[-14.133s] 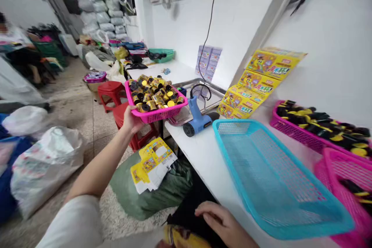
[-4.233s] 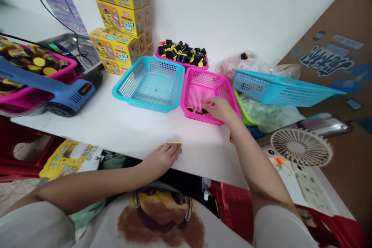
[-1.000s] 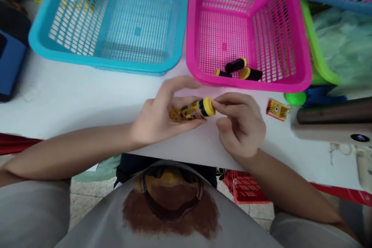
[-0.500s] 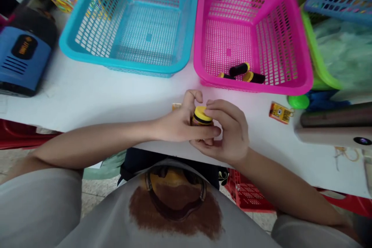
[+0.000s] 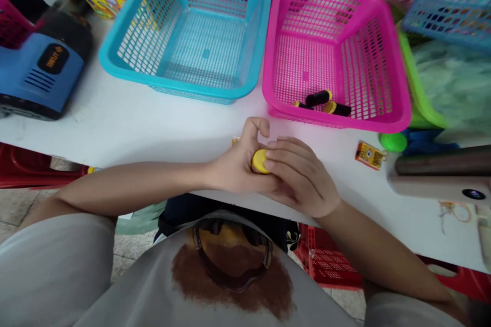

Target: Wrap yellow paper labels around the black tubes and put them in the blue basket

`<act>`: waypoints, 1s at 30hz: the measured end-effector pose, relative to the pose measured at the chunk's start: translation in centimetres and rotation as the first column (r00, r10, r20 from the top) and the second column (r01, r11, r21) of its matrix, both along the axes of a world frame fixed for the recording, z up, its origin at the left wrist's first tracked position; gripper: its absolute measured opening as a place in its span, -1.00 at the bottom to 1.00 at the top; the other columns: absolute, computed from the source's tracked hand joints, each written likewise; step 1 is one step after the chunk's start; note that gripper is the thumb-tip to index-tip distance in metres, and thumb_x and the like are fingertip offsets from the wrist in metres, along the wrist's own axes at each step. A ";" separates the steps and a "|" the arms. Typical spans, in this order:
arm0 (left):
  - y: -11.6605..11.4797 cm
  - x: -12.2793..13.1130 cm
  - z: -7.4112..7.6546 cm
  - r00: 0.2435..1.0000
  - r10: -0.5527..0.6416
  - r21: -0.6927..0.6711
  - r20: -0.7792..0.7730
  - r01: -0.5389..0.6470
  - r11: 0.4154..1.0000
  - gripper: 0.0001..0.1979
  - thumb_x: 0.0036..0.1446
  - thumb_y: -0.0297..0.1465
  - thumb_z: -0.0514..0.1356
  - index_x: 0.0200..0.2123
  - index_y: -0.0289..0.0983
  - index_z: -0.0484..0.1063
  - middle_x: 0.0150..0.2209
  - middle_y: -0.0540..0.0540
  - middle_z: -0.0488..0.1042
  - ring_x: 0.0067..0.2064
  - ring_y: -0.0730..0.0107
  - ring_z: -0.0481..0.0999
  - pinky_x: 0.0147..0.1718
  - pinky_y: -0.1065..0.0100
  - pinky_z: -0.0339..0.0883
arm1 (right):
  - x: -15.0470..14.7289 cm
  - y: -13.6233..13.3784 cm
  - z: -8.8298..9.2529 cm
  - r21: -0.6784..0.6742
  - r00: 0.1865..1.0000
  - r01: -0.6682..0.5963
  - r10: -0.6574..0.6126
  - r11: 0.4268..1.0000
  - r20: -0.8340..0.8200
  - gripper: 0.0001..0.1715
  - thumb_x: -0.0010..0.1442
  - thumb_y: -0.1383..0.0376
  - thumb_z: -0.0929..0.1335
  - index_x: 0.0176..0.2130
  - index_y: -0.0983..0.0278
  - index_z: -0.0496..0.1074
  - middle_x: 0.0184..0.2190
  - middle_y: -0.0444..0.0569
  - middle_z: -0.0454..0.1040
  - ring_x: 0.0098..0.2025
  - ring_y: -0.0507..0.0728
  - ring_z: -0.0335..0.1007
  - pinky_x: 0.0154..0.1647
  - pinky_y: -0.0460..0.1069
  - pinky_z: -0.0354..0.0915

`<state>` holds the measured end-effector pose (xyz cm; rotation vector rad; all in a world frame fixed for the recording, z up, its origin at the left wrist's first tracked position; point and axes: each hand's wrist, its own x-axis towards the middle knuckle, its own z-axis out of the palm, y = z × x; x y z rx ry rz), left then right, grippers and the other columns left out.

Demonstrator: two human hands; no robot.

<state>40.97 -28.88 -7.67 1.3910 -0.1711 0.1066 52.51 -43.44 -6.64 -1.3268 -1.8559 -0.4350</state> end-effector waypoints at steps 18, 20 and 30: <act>1.3 0.7 1.7 0.930 0.121 0.237 0.346 -0.211 0.948 -0.38 0.14 -0.35 0.42 -0.14 -0.06 -0.08 -0.23 0.11 0.41 -0.29 0.50 0.58 -0.42 0.47 0.46 | 0.6 -0.2 -0.7 0.120 0.999 0.037 -0.036 0.992 -0.007 -0.58 0.37 0.22 0.43 0.19 0.08 0.46 0.00 0.00 0.64 0.12 0.30 0.62 0.12 0.38 0.61; 2.4 0.5 3.7 0.890 0.253 0.279 0.379 -0.371 0.886 -0.34 0.10 -0.29 0.47 -0.09 -0.07 -0.04 -0.21 0.08 0.44 -0.26 0.48 0.58 -0.38 0.45 0.48 | 1.3 -0.1 0.2 0.136 0.984 0.169 -0.160 0.976 -0.072 -0.39 0.27 0.12 0.53 0.24 0.06 0.41 0.01 0.02 0.63 0.13 0.34 0.60 0.12 0.37 0.60; 14.9 5.6 11.6 0.852 0.523 0.961 -0.021 -0.127 0.245 -0.64 0.14 -0.17 0.34 -0.16 -0.36 0.64 -0.32 -0.04 0.63 -0.15 0.30 0.59 0.06 0.21 0.42 | 18.5 6.0 3.7 -0.599 0.968 0.106 -0.221 0.794 -0.122 -0.82 -0.04 0.28 0.66 -0.43 0.19 0.66 -0.51 -0.17 0.62 -0.56 0.01 0.45 -0.51 -0.08 0.41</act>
